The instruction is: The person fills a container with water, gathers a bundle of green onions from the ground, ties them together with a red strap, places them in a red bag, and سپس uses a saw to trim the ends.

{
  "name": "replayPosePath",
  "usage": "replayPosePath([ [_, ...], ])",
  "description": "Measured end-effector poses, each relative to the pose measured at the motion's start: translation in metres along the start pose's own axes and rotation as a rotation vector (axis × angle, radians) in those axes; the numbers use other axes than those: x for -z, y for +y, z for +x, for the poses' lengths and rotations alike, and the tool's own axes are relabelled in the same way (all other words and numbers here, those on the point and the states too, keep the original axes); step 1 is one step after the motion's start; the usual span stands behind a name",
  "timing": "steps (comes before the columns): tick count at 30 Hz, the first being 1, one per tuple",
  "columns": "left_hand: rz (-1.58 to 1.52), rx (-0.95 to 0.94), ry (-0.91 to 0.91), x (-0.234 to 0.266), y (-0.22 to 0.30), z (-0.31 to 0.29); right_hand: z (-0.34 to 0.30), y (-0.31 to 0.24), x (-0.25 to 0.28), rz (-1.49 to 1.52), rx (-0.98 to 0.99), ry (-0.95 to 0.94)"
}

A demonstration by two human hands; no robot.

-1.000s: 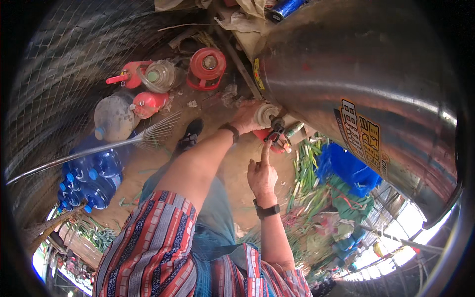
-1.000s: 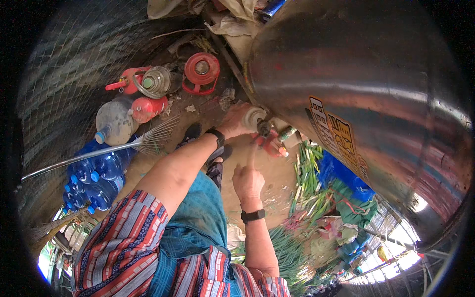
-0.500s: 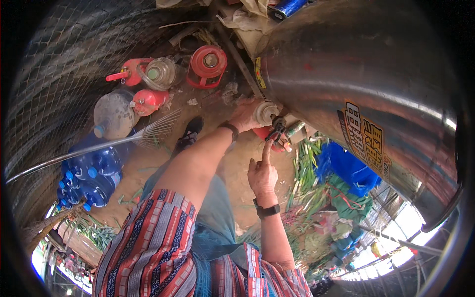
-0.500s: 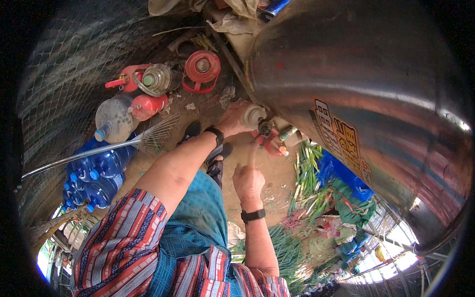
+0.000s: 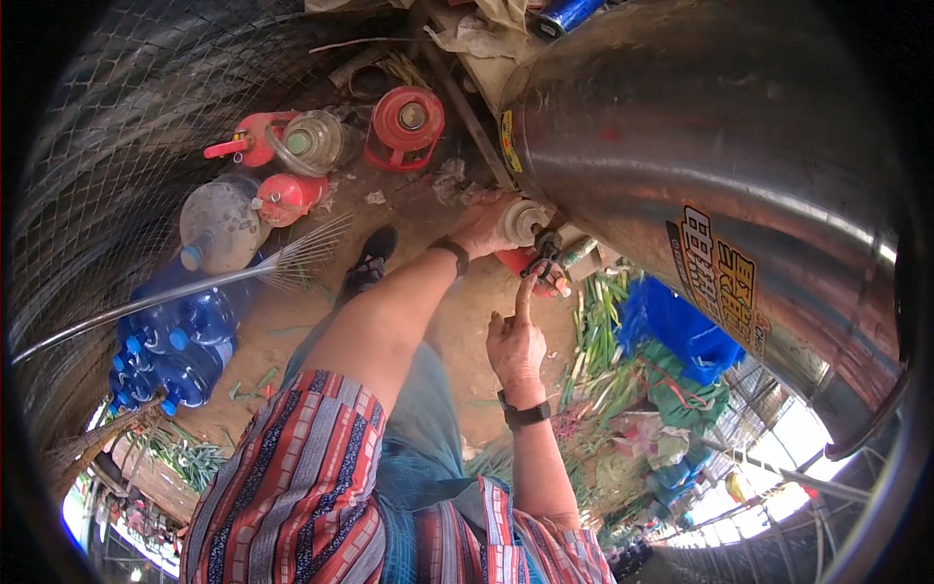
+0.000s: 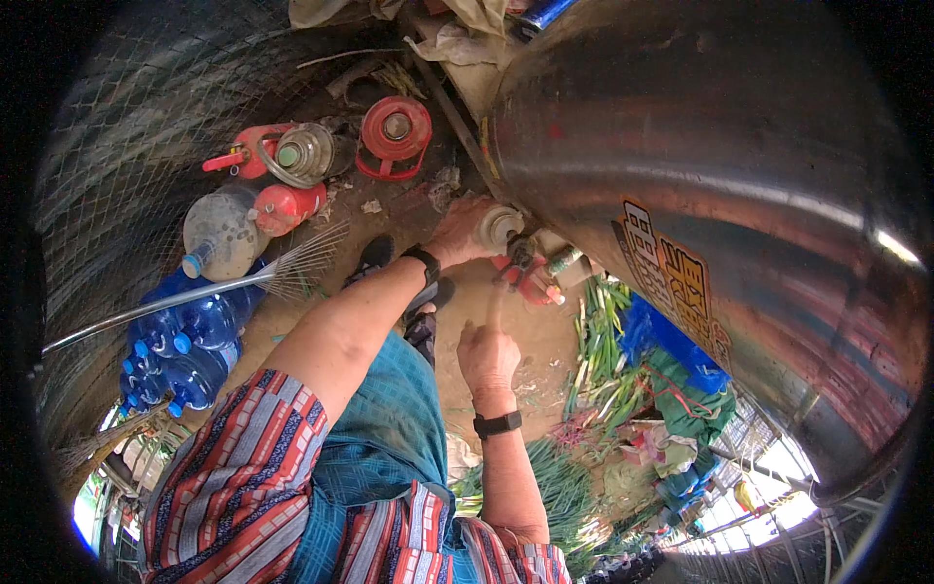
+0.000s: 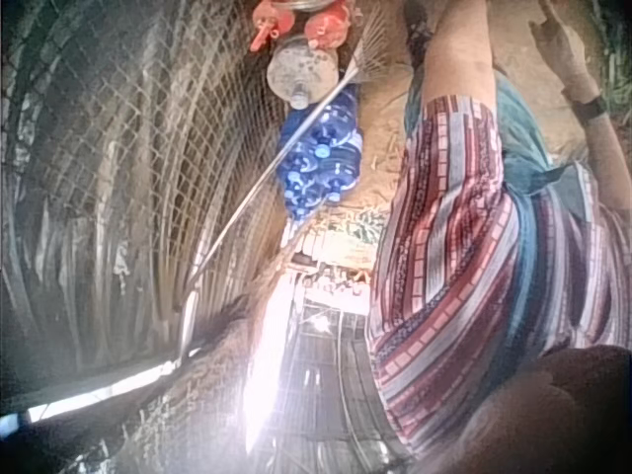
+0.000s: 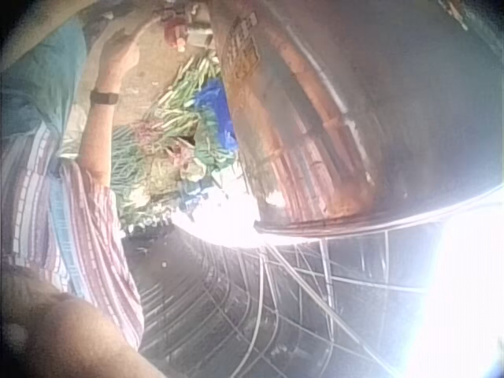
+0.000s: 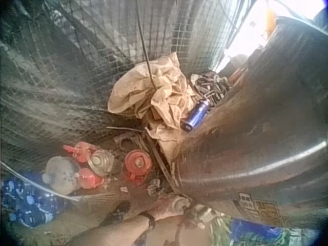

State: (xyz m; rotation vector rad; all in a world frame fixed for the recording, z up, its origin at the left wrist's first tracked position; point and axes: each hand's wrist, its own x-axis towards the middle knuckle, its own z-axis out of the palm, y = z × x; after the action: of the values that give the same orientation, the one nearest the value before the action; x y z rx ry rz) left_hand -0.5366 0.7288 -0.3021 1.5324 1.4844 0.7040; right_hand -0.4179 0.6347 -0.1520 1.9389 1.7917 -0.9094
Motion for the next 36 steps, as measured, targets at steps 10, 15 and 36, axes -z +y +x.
replayPosePath([
  [10,0.07,-0.025,-0.002,-0.001,0.006,0.003,-0.001,0.002,0.001,0.026,0.007,0.013],
  [15,0.086,-0.029,0.002,-0.002,0.003,0.002,0.001,0.002,-0.001,0.011,-0.003,-0.001],
  [36,-0.003,0.06,-0.047,-0.005,-0.004,0.006,-0.002,-0.002,0.002,-0.005,-0.016,0.002],
])
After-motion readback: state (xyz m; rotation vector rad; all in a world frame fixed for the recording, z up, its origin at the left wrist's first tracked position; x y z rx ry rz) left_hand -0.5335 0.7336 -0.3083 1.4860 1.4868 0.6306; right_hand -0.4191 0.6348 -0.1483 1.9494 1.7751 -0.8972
